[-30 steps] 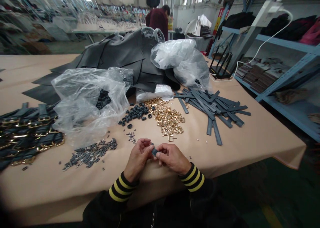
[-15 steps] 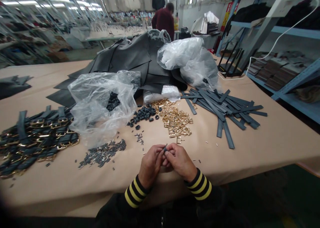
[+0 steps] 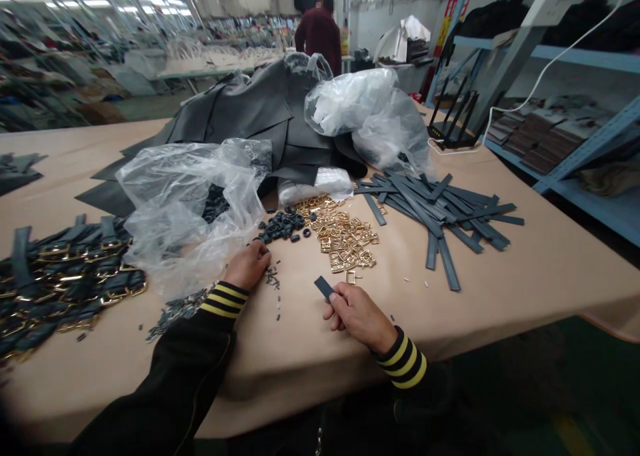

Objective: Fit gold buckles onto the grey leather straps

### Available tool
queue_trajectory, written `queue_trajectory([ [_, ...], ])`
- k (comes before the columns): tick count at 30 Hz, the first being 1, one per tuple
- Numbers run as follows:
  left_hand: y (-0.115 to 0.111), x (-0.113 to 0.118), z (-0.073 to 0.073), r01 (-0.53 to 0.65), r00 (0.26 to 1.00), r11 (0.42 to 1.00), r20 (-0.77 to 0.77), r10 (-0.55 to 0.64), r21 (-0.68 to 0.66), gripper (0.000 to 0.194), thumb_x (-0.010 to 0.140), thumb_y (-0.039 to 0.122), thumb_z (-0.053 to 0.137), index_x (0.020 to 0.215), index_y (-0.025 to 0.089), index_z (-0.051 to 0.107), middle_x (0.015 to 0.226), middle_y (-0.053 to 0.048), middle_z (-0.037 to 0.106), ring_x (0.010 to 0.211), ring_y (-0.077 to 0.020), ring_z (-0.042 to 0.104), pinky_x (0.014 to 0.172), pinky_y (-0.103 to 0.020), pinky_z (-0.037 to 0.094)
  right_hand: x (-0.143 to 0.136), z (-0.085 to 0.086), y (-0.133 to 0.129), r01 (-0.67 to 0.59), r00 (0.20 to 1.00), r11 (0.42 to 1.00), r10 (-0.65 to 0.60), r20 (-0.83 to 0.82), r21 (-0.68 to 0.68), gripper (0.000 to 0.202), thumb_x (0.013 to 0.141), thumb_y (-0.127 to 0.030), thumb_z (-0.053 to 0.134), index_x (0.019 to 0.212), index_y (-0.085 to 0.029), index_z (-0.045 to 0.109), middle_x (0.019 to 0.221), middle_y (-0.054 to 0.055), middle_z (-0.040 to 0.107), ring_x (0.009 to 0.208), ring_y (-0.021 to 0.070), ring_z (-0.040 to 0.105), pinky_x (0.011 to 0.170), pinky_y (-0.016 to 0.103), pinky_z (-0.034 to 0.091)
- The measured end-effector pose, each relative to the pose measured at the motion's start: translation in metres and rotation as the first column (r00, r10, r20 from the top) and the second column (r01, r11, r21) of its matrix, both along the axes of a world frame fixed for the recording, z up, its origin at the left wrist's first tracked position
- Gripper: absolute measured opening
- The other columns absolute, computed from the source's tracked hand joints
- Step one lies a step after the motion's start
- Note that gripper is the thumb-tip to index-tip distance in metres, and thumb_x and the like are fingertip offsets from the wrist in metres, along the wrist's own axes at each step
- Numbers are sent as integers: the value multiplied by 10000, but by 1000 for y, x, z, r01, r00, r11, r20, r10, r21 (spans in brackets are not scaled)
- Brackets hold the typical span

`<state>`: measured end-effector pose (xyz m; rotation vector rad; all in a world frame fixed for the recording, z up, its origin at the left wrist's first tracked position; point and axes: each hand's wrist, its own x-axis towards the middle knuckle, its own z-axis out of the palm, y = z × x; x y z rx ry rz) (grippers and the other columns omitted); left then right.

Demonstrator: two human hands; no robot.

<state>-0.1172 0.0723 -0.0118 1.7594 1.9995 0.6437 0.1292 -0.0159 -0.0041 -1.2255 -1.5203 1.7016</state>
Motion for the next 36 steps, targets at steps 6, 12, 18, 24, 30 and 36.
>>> queue_trajectory([
  [6, -33, 25, 14, 159, 896, 984, 429, -110, -79, 171, 769, 355, 466, 802, 189, 441, 582, 32, 505, 445, -85, 450, 421, -188, 357, -4, 2, 0, 13, 1000, 1000, -13, -2, 22, 184, 854, -304, 368, 779, -159, 453, 554, -49, 468, 382, 39, 352, 366, 155, 292],
  [12, -82, 75, 3, 287, 196, 957, 981, -12, -46, 176, 728, 281, 601, 741, 169, 466, 572, 45, 471, 513, -58, 464, 418, -132, 358, -12, 6, 0, 86, 995, 996, -87, -56, -28, 244, 846, -393, 380, 749, -174, 427, 483, -76, 398, 339, 37, 296, 328, 153, 232],
  [18, -87, 81, -8, 201, 196, 978, 980, 22, -62, 136, 685, 199, 650, 748, 124, 555, 805, -24, 585, 696, -94, 582, 639, -210, 485, -7, 4, -3, 66, 997, 996, -68, 40, 56, 209, 848, -333, 381, 724, -174, 437, 462, -76, 382, 354, 50, 306, 370, 174, 256],
  [24, -91, 82, -10, 123, 486, 992, 872, -61, 1, 140, 728, 267, 597, 762, 132, 610, 811, -33, 612, 676, -115, 576, 684, -267, 483, -3, 6, -1, -40, 945, 953, -62, 322, 299, 247, 825, -255, 406, 591, -176, 408, 508, -36, 423, 470, 82, 383, 465, 206, 285],
  [30, -99, 86, -13, 137, 731, 971, 642, -232, 195, 96, 750, 246, 563, 715, 162, 593, 791, -36, 612, 761, -149, 565, 730, -266, 445, 6, 9, 2, -163, 927, 942, 45, 373, 292, 241, 821, -231, 403, 589, -168, 423, 519, -32, 438, 474, 80, 378, 460, 203, 268],
  [36, -99, 82, -18, 282, 719, 934, 596, -358, 220, 67, 748, 221, 563, 778, 169, 592, 749, -32, 598, 705, -142, 556, 672, -263, 447, 14, 10, 2, -234, 938, 940, 152, 312, 247, 229, 823, -230, 411, 614, -159, 469, 515, -31, 459, 472, 82, 386, 454, 201, 278],
])
